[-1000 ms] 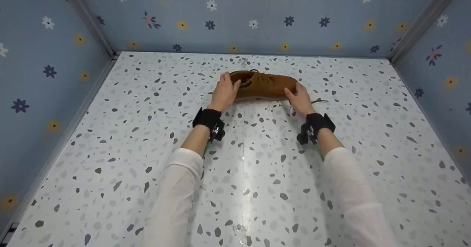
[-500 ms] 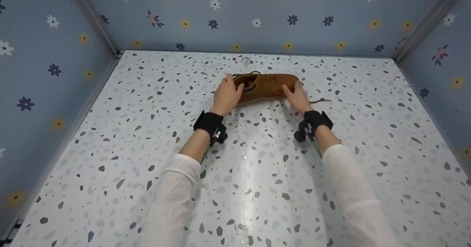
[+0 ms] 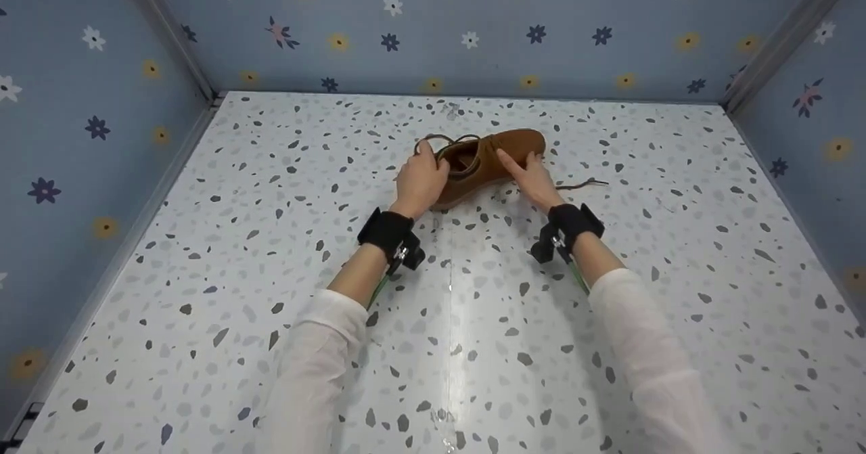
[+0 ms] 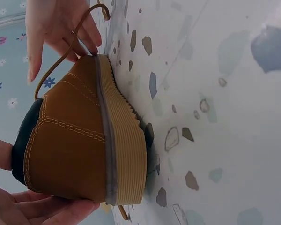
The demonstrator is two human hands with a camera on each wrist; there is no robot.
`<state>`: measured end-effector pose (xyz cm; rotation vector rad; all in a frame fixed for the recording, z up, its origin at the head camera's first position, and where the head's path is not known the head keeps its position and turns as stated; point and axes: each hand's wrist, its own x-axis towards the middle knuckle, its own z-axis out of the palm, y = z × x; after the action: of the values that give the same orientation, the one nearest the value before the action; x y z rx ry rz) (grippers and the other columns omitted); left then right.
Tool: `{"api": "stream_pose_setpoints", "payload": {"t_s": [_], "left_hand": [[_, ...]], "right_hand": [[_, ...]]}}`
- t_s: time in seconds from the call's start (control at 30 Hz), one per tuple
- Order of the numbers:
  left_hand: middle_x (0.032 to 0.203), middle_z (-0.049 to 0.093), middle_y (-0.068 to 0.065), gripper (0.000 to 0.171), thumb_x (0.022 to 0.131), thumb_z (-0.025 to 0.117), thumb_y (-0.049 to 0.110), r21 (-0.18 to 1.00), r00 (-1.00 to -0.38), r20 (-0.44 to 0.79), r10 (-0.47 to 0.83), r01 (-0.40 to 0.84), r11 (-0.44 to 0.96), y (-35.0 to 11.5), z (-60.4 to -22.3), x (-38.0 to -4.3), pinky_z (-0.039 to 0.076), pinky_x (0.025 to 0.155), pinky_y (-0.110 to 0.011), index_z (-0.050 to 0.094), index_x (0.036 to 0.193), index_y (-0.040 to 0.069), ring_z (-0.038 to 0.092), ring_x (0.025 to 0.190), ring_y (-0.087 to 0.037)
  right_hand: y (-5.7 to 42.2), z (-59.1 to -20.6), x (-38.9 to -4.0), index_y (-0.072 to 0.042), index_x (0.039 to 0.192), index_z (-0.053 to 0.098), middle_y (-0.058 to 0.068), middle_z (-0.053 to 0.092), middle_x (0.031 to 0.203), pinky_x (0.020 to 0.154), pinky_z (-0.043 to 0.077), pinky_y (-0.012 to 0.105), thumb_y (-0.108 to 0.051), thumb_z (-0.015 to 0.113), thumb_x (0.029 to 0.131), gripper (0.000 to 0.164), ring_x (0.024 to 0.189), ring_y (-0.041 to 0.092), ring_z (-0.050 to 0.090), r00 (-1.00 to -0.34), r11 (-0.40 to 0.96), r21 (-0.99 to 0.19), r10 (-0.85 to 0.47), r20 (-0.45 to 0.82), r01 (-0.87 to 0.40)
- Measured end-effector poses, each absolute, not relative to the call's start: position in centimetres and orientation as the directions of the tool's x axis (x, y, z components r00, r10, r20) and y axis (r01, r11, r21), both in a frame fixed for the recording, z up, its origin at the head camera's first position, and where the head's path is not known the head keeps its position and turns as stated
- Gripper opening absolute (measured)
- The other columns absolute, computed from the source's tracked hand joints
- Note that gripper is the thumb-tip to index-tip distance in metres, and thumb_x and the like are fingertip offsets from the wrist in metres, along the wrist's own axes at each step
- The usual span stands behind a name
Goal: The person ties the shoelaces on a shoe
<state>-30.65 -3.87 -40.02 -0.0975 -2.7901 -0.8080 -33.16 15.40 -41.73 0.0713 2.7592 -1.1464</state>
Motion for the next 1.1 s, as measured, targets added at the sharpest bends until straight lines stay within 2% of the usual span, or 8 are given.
{"api": "stream_pose_setpoints", "payload": {"t_s": [0.27, 0.4, 0.63, 0.83, 1.1], "left_hand": [[0.053, 0.042, -0.002, 0.021, 0.073, 0.037, 0.028, 0.568, -0.984, 0.175, 0.037, 0.132, 0.813, -3.0, -39.7, -30.2, 0.030, 0.037, -0.025, 0.043, 0.064, 0.010, 0.040, 0.043, -0.014], [0.053, 0.042, -0.001, 0.020, 0.072, 0.038, 0.029, 0.590, -0.987, 0.159, 0.036, 0.124, 0.798, -2.7, -39.7, -30.1, 0.030, 0.036, -0.023, 0.043, 0.065, 0.011, 0.040, 0.042, -0.012], [0.063, 0.041, -0.002, 0.024, 0.071, 0.039, 0.035, 0.660, -0.992, 0.082, 0.090, 0.122, 0.741, -2.1, -39.8, -30.0, 0.031, 0.040, -0.024, 0.040, 0.072, 0.011, 0.041, 0.049, -0.013], [0.069, 0.039, -0.002, 0.027, 0.071, 0.038, 0.036, 0.644, -0.994, 0.045, 0.098, 0.104, 0.758, -1.9, -40.0, -30.2, 0.032, 0.045, -0.024, 0.041, 0.078, 0.010, 0.041, 0.055, -0.014], [0.068, 0.046, 0.002, 0.027, 0.071, 0.039, 0.034, 0.672, -0.996, 0.018, 0.092, 0.080, 0.736, -1.7, -40.1, -30.5, 0.034, 0.046, -0.022, 0.050, 0.079, 0.012, 0.044, 0.056, -0.011]], "right_hand": [[14.4, -40.8, -32.6, -0.002, 0.114, -0.009, 0.014, -0.011, 0.117, 0.081, 0.005, 0.034, -0.066, 0.034, 0.050, 0.100, 0.103, 0.019, -0.007, -0.971, 0.672, -0.725, -0.033, -0.235, 0.152], [14.3, -40.8, -32.6, -0.003, 0.115, -0.008, 0.012, -0.009, 0.118, 0.081, 0.007, 0.034, -0.063, 0.038, 0.051, 0.099, 0.103, 0.018, -0.006, -0.968, 0.654, -0.736, -0.024, -0.251, 0.174], [13.7, -40.2, -32.4, -0.002, 0.116, 0.004, 0.009, 0.007, 0.119, 0.080, 0.013, 0.025, -0.048, 0.039, 0.064, 0.077, 0.104, 0.014, 0.009, -0.976, 0.653, -0.734, 0.039, -0.214, 0.187], [13.4, -40.2, -32.1, -0.001, 0.116, 0.008, 0.010, 0.014, 0.117, 0.078, 0.019, 0.025, -0.043, 0.041, 0.065, 0.074, 0.102, 0.014, 0.016, -0.983, 0.665, -0.730, 0.034, -0.180, 0.157], [13.3, -39.7, -31.8, 0.001, 0.115, 0.008, 0.012, 0.015, 0.117, 0.077, 0.020, 0.025, -0.038, 0.045, 0.063, 0.075, 0.101, 0.016, 0.018, -0.984, 0.662, -0.737, 0.007, -0.178, 0.138]]}}
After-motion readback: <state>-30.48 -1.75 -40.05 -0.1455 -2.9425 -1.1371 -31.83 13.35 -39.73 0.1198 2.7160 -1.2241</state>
